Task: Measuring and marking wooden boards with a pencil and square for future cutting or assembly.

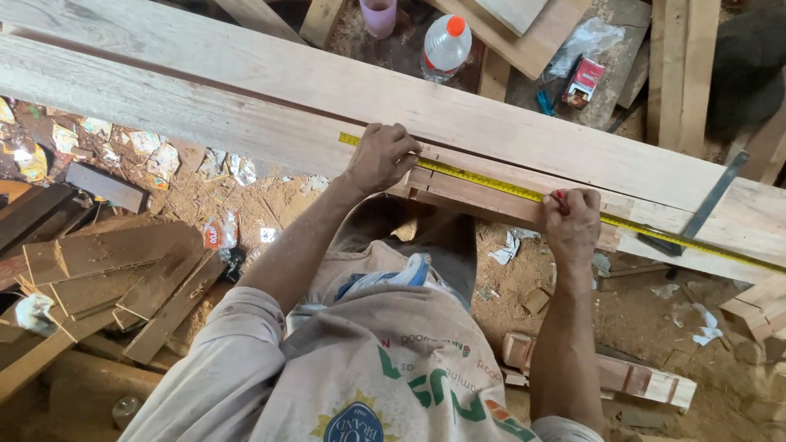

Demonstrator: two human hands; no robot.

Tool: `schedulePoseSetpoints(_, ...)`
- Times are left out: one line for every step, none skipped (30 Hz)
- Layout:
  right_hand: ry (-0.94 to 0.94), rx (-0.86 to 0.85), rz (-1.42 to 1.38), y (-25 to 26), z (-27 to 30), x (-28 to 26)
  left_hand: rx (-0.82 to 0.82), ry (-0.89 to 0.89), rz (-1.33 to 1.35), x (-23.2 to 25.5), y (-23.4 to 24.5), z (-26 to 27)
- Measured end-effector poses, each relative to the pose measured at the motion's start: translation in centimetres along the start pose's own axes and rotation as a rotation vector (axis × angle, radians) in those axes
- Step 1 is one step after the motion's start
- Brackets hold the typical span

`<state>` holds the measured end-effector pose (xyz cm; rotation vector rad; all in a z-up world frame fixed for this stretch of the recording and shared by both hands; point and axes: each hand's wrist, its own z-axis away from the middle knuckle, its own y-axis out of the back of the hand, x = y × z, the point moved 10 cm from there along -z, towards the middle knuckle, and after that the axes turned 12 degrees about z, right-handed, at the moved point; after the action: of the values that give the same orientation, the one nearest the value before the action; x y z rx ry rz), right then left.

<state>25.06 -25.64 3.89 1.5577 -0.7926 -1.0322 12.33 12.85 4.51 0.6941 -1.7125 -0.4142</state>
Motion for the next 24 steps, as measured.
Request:
schedulePoseSetpoints(0.009, 0.008, -0.027, -0.2, -0.1, 0.2, 0.028, 0.001, -0.003, 0.0, 0.4, 0.1)
schedulePoseSetpoints(0.01, 0.004, -0.029, -0.2, 0.0, 0.1, 0.027, 0.005, -0.004, -0.2, 0.1, 0.3)
schedulePoseSetpoints(0.016, 0.012, -0.033, 0.0, 0.0, 0.0, 0.043, -0.002, -0.004, -0.4, 0.1, 0.4)
schedulePoseSetpoints(0.022, 0.019, -0.037, 0.1, 0.0, -0.2, 0.059, -0.009, -0.003, -0.5, 0.1, 0.5)
schedulePoseSetpoints(0.022, 0.016, -0.038, 0.1, -0.1, -0.4, 0.057, -0.007, -0.003, -0.5, 0.0, 0.5)
schedulePoseSetpoints(0.033, 0.025, -0.029, 0.2, -0.1, -0.8, 0.066, -0.016, -0.01, -0.3, 0.0, 0.5)
schedulePoseSetpoints(0.043, 0.033, -0.021, 0.2, 0.0, -1.1, 0.074, -0.024, -0.016, -0.1, 0.0, 0.6)
schedulePoseSetpoints(0.041, 0.03, -0.021, -0.2, 0.0, -1.1, 0.071, -0.022, -0.015, 0.1, -0.3, 0.6)
schedulePoseSetpoints(0.036, 0.035, -0.041, -0.5, 0.0, -1.1, 0.08, -0.026, -0.006, 0.3, -0.5, 0.5)
schedulePoseSetpoints(0.03, 0.041, -0.061, -0.9, 0.0, -1.0, 0.09, -0.03, 0.003, 0.6, -0.6, 0.4)
schedulePoseSetpoints(0.031, 0.038, -0.06, -0.7, 0.0, -1.6, 0.09, -0.028, 0.005, 0.9, -0.8, 0.4)
schedulePoseSetpoints(0.037, 0.046, -0.079, -0.4, -0.1, -2.2, 0.078, -0.026, 0.007, 1.2, -1.1, 0.3)
schedulePoseSetpoints(0.045, 0.056, -0.097, -0.1, -0.2, -2.9, 0.068, -0.025, 0.008, 1.5, -1.3, 0.2)
schedulePoseSetpoints(0.047, 0.054, -0.096, 0.1, -0.3, -3.0, 0.069, -0.023, 0.01, 1.5, -1.4, 0.0)
schedulePoseSetpoints(0.045, 0.046, -0.102, 0.3, -0.3, -3.2, 0.062, -0.018, 0.011, 1.5, -1.6, 0.0)
schedulePoseSetpoints(0.043, 0.038, -0.108, 0.4, -0.3, -3.4, 0.055, -0.012, 0.011, 1.4, -1.8, 0.0)
schedulePoseSetpoints(0.044, 0.035, -0.109, 0.2, -0.3, -3.1, 0.055, -0.008, 0.011, 1.4, -1.8, -0.1)
schedulePoseSetpoints(0.049, 0.029, -0.092, -0.1, -0.3, -2.9, 0.044, 0.004, 0.014, 1.3, -1.9, -0.1)
schedulePoseSetpoints(0.054, 0.022, -0.074, -0.3, -0.2, -2.6, 0.034, 0.018, 0.018, 1.2, -2.0, -0.1)
schedulePoseSetpoints(0.055, 0.018, -0.075, 0.3, -0.3, -3.3, 0.033, 0.023, 0.018, 0.9, -2.2, 0.0)
schedulePoseSetpoints(0.038, -0.008, -0.1, 0.6, -0.4, -3.7, 0.024, 0.032, 0.037, 0.6, -2.5, 0.0)
schedulePoseSetpoints(0.022, -0.034, -0.125, 1.0, -0.5, -4.2, 0.014, 0.041, 0.056, 0.2, -2.8, 0.0)
schedulePoseSetpoints(0.023, -0.036, -0.125, 0.7, -0.4, -3.7, 0.015, 0.044, 0.056, 0.2, -2.8, 0.0)
schedulePoseSetpoints(0.04, -0.027, -0.097, 0.5, -0.4, -3.4, 0.03, 0.031, 0.054, 0.3, -2.5, -0.1)
